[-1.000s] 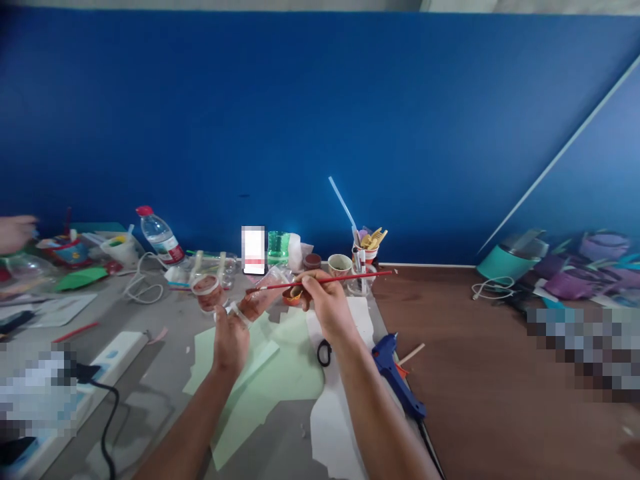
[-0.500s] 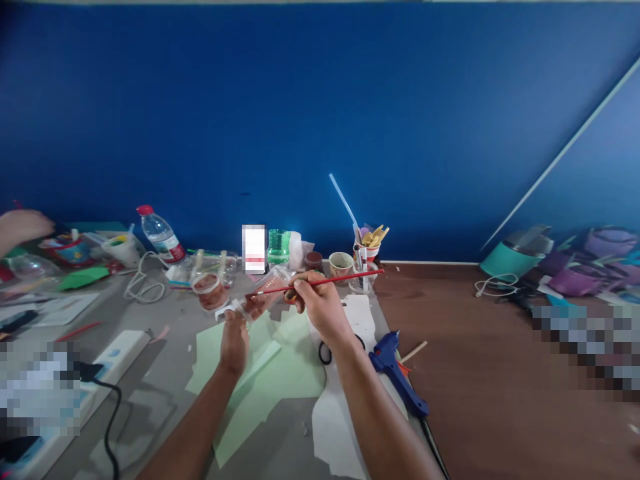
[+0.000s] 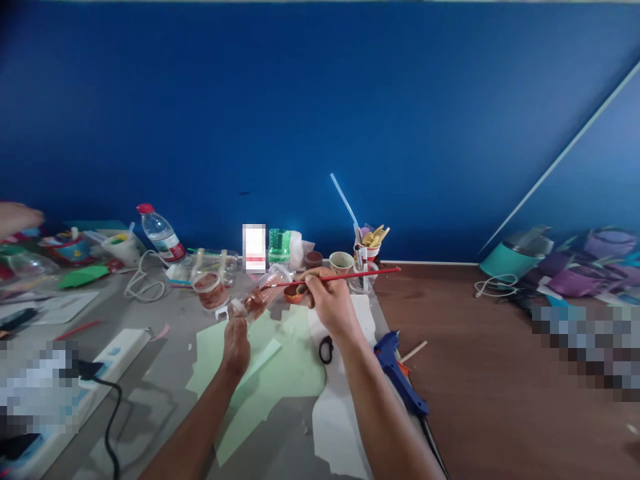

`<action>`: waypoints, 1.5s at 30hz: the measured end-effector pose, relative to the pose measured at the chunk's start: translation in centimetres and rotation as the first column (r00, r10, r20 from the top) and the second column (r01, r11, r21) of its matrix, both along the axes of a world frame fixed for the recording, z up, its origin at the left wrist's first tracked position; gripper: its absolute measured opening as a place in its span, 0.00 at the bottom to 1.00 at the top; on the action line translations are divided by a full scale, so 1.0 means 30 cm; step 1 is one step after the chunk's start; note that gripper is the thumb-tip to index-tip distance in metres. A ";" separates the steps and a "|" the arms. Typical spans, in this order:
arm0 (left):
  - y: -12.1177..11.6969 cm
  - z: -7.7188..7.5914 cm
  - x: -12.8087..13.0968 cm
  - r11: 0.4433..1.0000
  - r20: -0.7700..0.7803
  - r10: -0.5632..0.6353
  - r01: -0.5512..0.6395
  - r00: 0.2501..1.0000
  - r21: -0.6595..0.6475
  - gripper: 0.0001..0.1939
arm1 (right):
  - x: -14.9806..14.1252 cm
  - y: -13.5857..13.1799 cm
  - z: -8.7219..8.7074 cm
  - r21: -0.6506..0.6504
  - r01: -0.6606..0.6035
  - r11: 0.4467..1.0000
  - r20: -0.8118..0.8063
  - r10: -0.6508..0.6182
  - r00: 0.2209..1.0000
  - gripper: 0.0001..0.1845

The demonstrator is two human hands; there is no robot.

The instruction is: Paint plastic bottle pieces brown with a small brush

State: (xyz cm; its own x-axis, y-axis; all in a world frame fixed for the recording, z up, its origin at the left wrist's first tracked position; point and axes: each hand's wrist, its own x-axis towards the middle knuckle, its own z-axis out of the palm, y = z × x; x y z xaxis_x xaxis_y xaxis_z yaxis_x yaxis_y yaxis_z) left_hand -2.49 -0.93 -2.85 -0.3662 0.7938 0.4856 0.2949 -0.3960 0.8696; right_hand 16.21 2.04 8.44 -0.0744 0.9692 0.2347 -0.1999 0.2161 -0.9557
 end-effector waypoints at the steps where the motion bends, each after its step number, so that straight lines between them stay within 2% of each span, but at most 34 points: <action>1: -0.001 0.004 0.000 1.000 -0.044 0.001 -0.001 0.999 0.017 0.30 | 0.004 0.001 0.002 -0.003 0.008 1.000 -0.018 -0.008 1.000 0.08; 6: -0.005 0.024 0.001 0.996 -0.176 0.002 0.013 0.984 0.084 0.30 | 0.005 -0.008 0.014 -0.019 -0.108 0.994 -0.012 0.108 0.994 0.08; 9: -0.008 0.035 0.004 0.996 -0.189 -0.004 0.020 0.982 0.084 0.31 | 0.004 -0.010 0.021 -0.011 -0.046 0.999 0.004 0.046 0.999 0.08; 12: -0.008 0.033 0.006 0.997 -0.137 -0.013 0.024 0.991 0.079 0.31 | 0.009 -0.013 0.025 -0.019 0.001 1.000 -0.029 -0.002 1.000 0.08; 17: 0.001 0.003 -0.001 0.998 0.013 -0.013 0.012 1.000 0.055 0.30 | 0.006 -0.023 0.020 -0.028 -0.120 0.992 0.034 0.121 0.992 0.08; 21: 0.004 -0.014 -0.006 0.999 0.110 -0.023 0.020 0.994 0.027 0.25 | 0.005 -0.024 0.018 0.002 -0.074 0.997 0.030 0.074 0.997 0.08; 24: 0.003 -0.014 -0.006 0.998 0.084 -0.049 0.047 0.995 0.029 0.27 | 0.004 -0.028 0.024 0.004 -0.089 0.996 -0.003 0.089 0.996 0.09; 27: 0.002 -0.011 -0.004 0.999 0.051 -0.033 0.031 0.998 0.038 0.29 | 0.006 -0.031 0.029 -0.014 -0.128 0.992 0.044 0.129 0.991 0.09; 31: 0.001 -0.009 -0.005 0.999 0.052 -0.020 0.018 0.998 0.038 0.30 | 0.014 -0.030 0.030 0.026 -0.052 0.998 0.070 0.050 0.996 0.08; 33: 0.004 -0.010 -0.006 0.999 0.066 -0.041 0.038 0.997 0.038 0.30 | 0.014 -0.033 0.032 0.021 -0.065 0.998 0.057 0.064 0.996 0.08; 36: 0.014 -0.014 -0.008 0.995 0.132 -0.095 0.092 0.987 0.028 0.31 | 0.007 -0.040 0.036 -0.014 -0.138 0.990 0.086 0.138 0.987 0.08; 42: 0.046 -0.006 0.000 0.992 0.335 -0.118 0.122 0.935 0.007 0.37 | 0.007 -0.037 0.033 0.009 -0.068 0.998 0.121 0.066 0.990 0.08; 45: 0.051 0.016 0.015 0.988 0.456 -0.144 0.150 0.878 0.024 0.38 | 0.002 -0.038 0.029 -0.008 -0.129 0.992 0.102 0.129 0.986 0.08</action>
State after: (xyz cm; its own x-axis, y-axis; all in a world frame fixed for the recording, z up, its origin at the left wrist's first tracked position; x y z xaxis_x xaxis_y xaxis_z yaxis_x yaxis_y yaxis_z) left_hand -2.06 0.61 -2.35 -0.4232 0.8602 0.2847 -0.1951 -0.3933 0.8985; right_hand 16.27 0.89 9.32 -0.2220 0.9503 0.2182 -0.1271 0.1937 -0.9728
